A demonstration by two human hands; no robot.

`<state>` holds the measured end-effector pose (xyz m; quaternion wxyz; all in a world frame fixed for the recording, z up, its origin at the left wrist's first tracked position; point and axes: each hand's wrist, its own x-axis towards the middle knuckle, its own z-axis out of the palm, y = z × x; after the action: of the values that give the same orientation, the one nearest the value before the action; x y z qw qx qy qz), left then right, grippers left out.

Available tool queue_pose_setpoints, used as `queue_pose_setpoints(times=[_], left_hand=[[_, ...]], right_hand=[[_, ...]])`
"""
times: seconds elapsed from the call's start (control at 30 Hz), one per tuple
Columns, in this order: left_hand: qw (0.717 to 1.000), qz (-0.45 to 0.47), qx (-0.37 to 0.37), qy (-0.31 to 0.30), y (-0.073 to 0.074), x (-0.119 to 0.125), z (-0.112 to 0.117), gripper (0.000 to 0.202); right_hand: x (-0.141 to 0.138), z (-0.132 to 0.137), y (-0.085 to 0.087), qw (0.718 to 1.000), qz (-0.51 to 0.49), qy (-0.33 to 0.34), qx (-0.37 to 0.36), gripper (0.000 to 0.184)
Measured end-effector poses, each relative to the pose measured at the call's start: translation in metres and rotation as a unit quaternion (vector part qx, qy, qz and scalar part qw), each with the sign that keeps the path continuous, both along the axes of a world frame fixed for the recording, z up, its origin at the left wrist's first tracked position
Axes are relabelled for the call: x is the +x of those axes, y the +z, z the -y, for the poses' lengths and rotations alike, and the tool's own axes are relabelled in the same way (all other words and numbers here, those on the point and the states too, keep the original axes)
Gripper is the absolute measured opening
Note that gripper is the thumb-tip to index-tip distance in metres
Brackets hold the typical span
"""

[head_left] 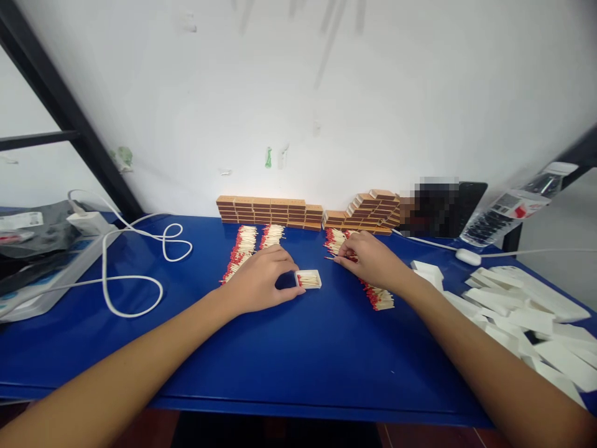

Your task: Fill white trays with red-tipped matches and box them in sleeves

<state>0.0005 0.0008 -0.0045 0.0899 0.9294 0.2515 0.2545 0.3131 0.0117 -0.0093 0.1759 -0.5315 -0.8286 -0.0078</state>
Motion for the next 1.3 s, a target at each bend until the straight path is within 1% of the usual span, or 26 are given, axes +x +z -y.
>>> queue_pose_setpoints(times=[0.17, 0.23, 0.33, 0.43, 0.53, 0.7, 0.83, 0.93, 1.0, 1.07, 1.13, 1.2, 1.3], left_hand=[[1.0, -0.005, 0.005, 0.002, -0.001, 0.0, -0.001, 0.024], [1.0, -0.004, 0.0, -0.002, -0.001, 0.0, -0.001, 0.026], [1.0, 0.0, 0.002, -0.002, -0.002, 0.0, -0.001, 0.026], [1.0, 0.0, 0.005, 0.002, -0.001, -0.001, -0.001, 0.024], [1.0, -0.001, 0.002, 0.0, 0.0, 0.0, 0.0, 0.023], [1.0, 0.002, 0.006, -0.007, 0.001, 0.001, 0.001, 0.022], [1.0, 0.001, 0.002, -0.01, 0.001, 0.002, 0.001, 0.023], [1.0, 0.005, 0.003, -0.011, 0.001, 0.001, 0.001, 0.023], [1.0, 0.006, 0.004, -0.01, 0.001, 0.001, 0.001, 0.023], [1.0, 0.006, 0.002, -0.006, 0.001, 0.001, 0.0, 0.023], [1.0, 0.003, -0.002, 0.0, 0.0, 0.0, 0.0, 0.024], [1.0, -0.002, -0.004, 0.003, -0.001, -0.001, -0.001, 0.025], [1.0, -0.007, -0.003, 0.001, -0.001, -0.001, -0.002, 0.026]], right_hand=[[0.0, 0.0, -0.006, 0.999, 0.005, 0.011, -0.037, 0.024], [0.0, 0.001, -0.005, 0.998, 0.01, 0.014, -0.053, 0.025], [-0.003, 0.006, 0.002, 0.997, 0.001, 0.033, -0.066, 0.024], [-0.013, 0.017, 0.011, 0.994, -0.035, 0.078, -0.062, 0.024], [-0.029, 0.031, 0.015, 0.99, -0.058, 0.113, -0.06, 0.022], [-0.05, 0.043, 0.008, 0.989, -0.052, 0.136, -0.027, 0.016], [-0.056, 0.043, 0.004, 0.986, -0.071, 0.152, -0.005, 0.015], [-0.058, 0.043, 0.003, 0.984, -0.091, 0.154, 0.006, 0.013], [-0.055, 0.041, 0.005, 0.983, -0.1, 0.154, 0.005, 0.012], [-0.046, 0.034, 0.008, 0.985, -0.104, 0.139, 0.01, 0.012], [-0.029, 0.024, 0.012, 0.99, -0.091, 0.102, 0.028, 0.013], [-0.009, 0.012, 0.015, 0.996, -0.056, 0.056, 0.035, 0.014], [0.014, -0.001, 0.016, 0.999, -0.014, 0.028, 0.007, 0.014]])
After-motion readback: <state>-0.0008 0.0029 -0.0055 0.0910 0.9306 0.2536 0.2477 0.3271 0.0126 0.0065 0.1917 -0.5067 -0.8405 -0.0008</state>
